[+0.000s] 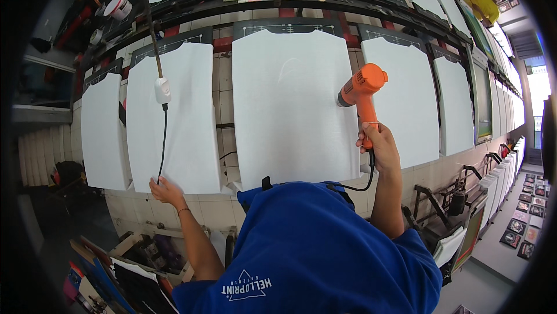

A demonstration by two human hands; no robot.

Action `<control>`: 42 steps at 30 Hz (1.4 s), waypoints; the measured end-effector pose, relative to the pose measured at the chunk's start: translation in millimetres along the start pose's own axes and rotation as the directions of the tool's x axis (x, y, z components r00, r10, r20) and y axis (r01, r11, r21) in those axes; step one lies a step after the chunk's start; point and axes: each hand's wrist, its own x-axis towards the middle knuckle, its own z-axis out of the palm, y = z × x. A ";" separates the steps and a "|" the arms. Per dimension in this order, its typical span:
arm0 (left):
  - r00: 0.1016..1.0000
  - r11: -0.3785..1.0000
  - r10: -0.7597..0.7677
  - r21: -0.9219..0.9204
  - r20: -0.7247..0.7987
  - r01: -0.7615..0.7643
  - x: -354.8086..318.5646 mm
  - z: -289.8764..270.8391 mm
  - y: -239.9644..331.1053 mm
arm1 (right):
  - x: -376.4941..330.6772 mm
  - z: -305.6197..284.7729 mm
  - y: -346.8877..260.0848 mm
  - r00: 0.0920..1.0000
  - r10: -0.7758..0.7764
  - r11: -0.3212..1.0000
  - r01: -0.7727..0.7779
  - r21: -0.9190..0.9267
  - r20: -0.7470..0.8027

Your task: The person uses an orange heat gun to apply heat to white t-shirts laid out on a series of heat press machines. They move the heat gun systematically across the surface of each shirt, occasionally using their left hand to smooth the fabric or hold the power cord.

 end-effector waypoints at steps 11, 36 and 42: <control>0.988 0.985 -0.156 0.082 0.017 0.154 -7.7 0.6 29.1 | 3.1 101.7 0.9 0.886 0.061 0.997 -0.035 -0.064 0.460; 0.996 0.996 -0.088 0.011 -0.007 0.088 -5.9 1.8 19.6 | -16.1 3.3 5.4 0.999 0.014 0.999 -0.016 0.042 0.034; 0.995 0.995 -0.101 -0.027 -0.006 0.100 -7.9 -0.7 28.3 | -11.5 62.0 4.9 0.955 0.062 0.998 -0.054 -0.036 0.290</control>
